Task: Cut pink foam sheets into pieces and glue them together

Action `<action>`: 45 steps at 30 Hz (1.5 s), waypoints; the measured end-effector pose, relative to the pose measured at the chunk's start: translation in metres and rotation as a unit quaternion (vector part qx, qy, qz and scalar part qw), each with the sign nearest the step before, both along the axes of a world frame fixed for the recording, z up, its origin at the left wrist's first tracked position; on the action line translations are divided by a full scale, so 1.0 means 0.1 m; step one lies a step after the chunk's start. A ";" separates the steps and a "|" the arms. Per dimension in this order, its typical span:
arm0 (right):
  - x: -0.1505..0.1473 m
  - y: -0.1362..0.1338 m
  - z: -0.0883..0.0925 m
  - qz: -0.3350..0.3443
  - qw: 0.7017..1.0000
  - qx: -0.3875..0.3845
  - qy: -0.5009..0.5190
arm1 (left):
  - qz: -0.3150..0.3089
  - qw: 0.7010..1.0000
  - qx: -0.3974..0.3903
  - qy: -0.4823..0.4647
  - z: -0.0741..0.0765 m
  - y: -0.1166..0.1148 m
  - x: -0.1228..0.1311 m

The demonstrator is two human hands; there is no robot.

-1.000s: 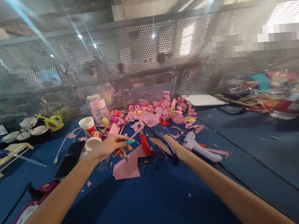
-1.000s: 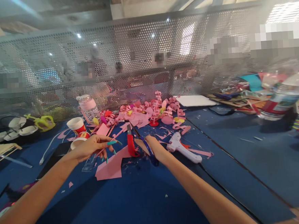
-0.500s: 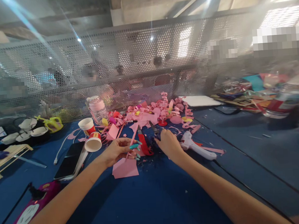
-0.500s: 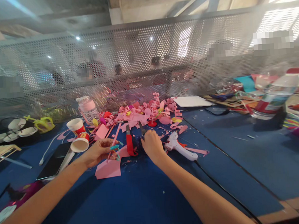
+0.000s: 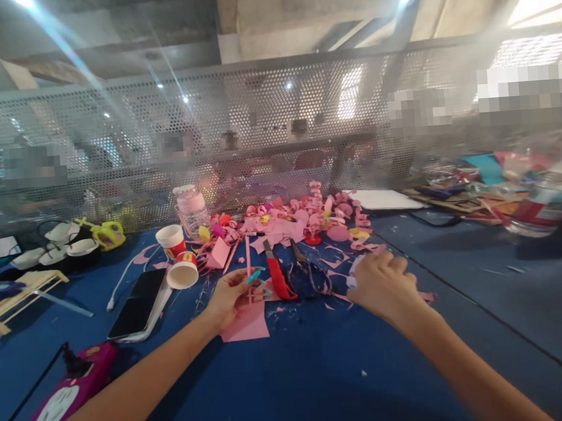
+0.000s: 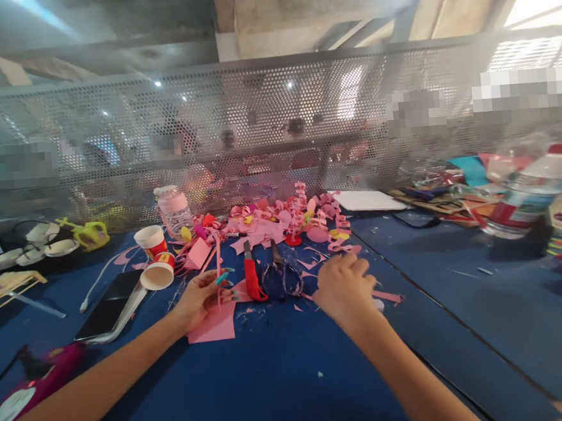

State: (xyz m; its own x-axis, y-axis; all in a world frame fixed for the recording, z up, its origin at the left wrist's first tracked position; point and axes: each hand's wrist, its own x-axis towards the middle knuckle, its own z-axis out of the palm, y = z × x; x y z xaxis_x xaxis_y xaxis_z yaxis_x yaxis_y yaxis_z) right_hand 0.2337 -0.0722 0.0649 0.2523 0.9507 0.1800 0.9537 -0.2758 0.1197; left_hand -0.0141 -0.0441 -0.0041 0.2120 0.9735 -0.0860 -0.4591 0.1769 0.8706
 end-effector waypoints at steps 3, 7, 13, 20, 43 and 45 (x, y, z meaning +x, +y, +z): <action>0.16 -0.06 -0.08 -0.017 0.998 -0.060 0.001 | -0.002 0.999 0.025 0.039 -0.03 -0.01 0.02; 0.30 -0.05 -0.22 -0.014 0.998 -0.058 0.001 | -0.024 0.992 0.071 0.101 -0.05 -0.02 0.04; 0.37 -0.01 -0.33 0.022 0.999 -0.028 -0.011 | 0.019 0.993 0.081 0.089 -0.05 -0.03 0.03; 0.19 0.11 -0.20 0.049 0.989 0.087 0.110 | 0.014 0.993 0.066 0.096 -0.02 -0.04 0.01; -0.19 0.27 -0.51 0.252 0.754 0.163 0.584 | -0.075 0.976 0.064 0.193 0.00 -0.07 0.08; -0.18 0.25 -0.49 0.274 0.740 0.155 0.594 | -0.086 0.976 0.058 0.193 -0.01 -0.06 0.07</action>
State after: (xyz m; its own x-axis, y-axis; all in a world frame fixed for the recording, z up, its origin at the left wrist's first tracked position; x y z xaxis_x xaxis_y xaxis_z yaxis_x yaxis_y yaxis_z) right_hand 0.2153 -0.0471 0.0158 -0.0003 0.9284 0.3715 0.3132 0.3529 -0.8817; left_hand -0.0071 -0.0500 -0.0046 0.3471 0.9341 -0.0839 -0.0641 0.1129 0.9915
